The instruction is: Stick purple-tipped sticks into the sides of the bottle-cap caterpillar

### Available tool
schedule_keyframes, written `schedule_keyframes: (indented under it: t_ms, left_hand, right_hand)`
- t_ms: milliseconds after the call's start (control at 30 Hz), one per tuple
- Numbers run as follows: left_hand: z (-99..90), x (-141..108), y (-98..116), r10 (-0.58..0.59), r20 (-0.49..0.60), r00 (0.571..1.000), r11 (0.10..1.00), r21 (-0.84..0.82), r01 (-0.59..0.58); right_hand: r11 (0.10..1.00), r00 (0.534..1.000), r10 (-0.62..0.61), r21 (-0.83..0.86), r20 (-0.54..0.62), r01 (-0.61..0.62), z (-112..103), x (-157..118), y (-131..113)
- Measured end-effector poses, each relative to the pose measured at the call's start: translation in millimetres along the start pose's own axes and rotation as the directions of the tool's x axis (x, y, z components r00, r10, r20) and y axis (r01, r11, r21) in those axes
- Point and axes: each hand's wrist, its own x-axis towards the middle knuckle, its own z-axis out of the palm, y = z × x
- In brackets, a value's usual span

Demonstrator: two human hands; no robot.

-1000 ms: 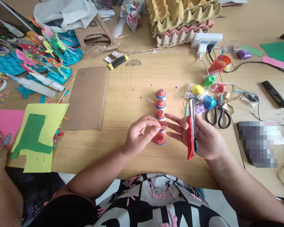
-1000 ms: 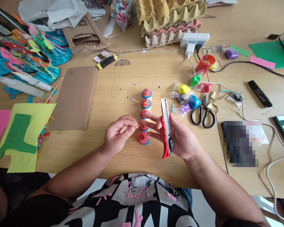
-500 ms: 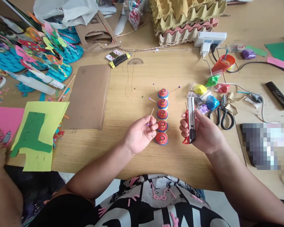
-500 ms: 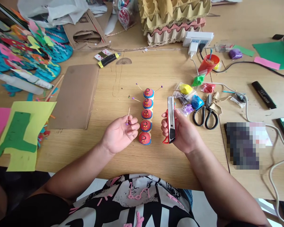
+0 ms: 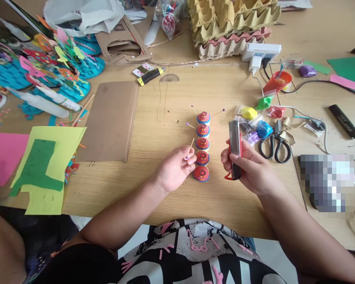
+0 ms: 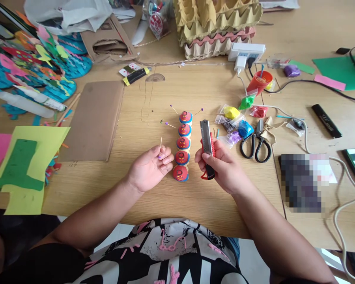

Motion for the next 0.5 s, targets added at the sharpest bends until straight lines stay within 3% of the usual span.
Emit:
schedule_keyframes:
  t_ms: [133,300,400,500]
  left_hand:
    - [-0.3,0.4,-0.6,-0.016,-0.051,0.999,1.0,0.015,0.017]
    - [-0.9,1.6,-1.3,-0.033,-0.078,0.996,0.999,0.009,0.034]
    - [-1.0,2.2,-1.7,-0.034,-0.086,0.996,0.999,0.013,0.035]
    - [-1.2,2.6,-2.2,-0.033,-0.088,0.996,0.999,0.011,0.035]
  right_hand:
    - [0.998,0.998,0.052,-0.023,0.041,-0.051,-3.1,2.6,2.7]
    - [0.974,0.981,0.188,0.125,0.038,-0.191,-7.4,5.8,2.1]
    - [0.974,0.982,0.168,0.135,0.09,-0.18,-6.5,4.1,0.9]
    - [0.993,0.985,0.107,0.03,0.135,-0.112,-4.3,2.9,2.4]
